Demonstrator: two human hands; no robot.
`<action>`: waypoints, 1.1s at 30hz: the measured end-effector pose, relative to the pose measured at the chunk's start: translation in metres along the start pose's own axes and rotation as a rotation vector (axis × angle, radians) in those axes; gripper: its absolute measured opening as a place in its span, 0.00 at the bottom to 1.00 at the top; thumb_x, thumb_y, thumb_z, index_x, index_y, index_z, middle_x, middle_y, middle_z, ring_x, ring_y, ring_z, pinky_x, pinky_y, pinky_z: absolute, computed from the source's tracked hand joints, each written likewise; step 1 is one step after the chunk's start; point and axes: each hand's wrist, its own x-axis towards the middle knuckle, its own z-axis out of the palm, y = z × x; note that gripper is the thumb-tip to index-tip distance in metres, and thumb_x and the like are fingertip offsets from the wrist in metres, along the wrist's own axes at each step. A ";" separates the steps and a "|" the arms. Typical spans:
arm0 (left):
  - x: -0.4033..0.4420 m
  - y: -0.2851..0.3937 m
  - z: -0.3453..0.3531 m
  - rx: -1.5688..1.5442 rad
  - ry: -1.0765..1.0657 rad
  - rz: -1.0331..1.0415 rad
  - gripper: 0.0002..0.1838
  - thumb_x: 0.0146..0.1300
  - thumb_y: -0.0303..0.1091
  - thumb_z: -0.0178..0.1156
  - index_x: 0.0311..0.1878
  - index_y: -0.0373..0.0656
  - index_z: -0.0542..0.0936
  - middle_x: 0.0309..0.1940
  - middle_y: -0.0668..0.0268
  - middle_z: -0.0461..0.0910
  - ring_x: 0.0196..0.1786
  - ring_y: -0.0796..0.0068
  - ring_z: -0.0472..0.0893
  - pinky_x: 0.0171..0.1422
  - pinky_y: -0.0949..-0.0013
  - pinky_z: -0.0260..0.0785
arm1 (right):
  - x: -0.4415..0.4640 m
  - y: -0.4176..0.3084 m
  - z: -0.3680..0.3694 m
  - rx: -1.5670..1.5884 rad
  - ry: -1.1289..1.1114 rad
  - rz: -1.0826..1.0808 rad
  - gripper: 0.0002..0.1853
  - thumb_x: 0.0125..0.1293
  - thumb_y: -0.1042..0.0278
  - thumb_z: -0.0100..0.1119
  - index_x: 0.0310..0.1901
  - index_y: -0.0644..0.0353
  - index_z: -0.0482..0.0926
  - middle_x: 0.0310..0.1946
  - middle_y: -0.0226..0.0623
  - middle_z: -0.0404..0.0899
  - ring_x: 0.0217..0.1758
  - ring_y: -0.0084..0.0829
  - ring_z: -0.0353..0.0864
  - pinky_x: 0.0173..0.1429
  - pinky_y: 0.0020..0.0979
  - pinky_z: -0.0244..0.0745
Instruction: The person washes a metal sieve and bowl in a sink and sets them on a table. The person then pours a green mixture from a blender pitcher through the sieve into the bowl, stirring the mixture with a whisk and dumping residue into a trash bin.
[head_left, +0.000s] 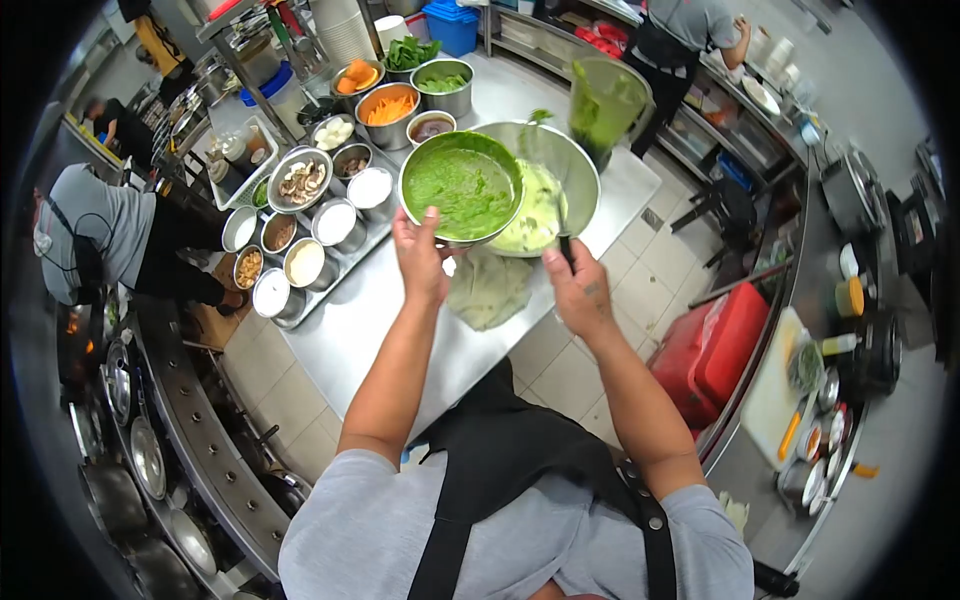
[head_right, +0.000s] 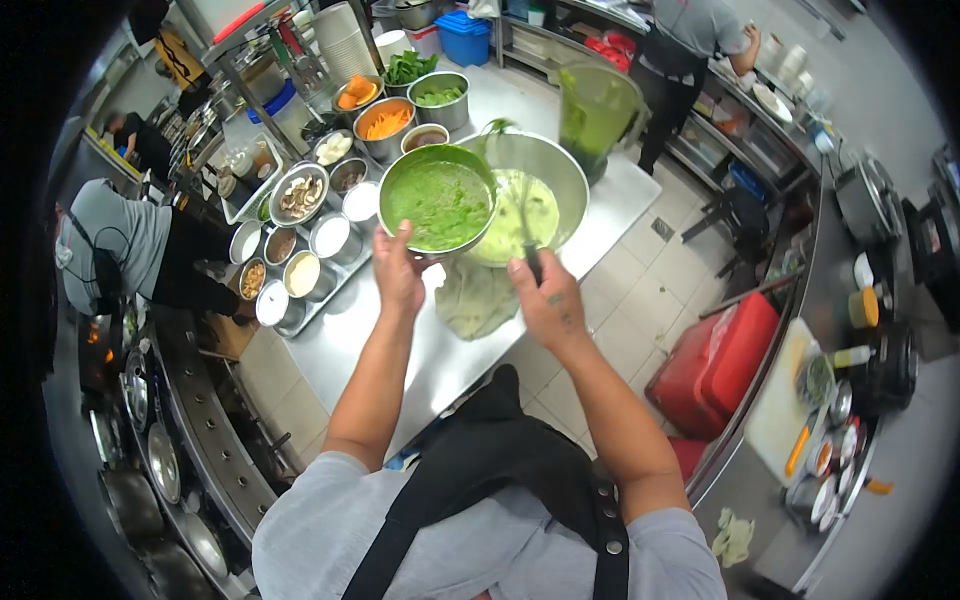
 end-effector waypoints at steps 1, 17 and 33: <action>0.006 -0.008 0.015 -0.013 0.027 0.024 0.25 0.67 0.36 0.60 0.61 0.44 0.61 0.53 0.60 0.75 0.45 0.69 0.83 0.33 0.67 0.84 | 0.009 -0.002 0.009 -0.051 -0.028 0.010 0.17 0.69 0.55 0.55 0.41 0.64 0.74 0.27 0.43 0.79 0.32 0.38 0.79 0.39 0.39 0.71; 0.063 -0.074 0.067 -0.320 0.220 -0.077 0.24 0.65 0.33 0.63 0.59 0.41 0.63 0.51 0.54 0.76 0.45 0.63 0.83 0.34 0.63 0.85 | 0.099 -0.018 0.017 -0.266 -0.523 -0.090 0.36 0.65 0.49 0.56 0.59 0.80 0.65 0.43 0.61 0.80 0.47 0.55 0.82 0.54 0.43 0.74; 0.044 -0.079 0.105 -0.141 0.438 -0.188 0.16 0.70 0.40 0.53 0.56 0.42 0.72 0.42 0.60 0.82 0.38 0.67 0.82 0.28 0.65 0.75 | 0.394 0.192 -0.151 0.478 0.035 -0.196 0.24 0.74 0.46 0.51 0.40 0.65 0.77 0.25 0.28 0.74 0.28 0.18 0.72 0.33 0.23 0.69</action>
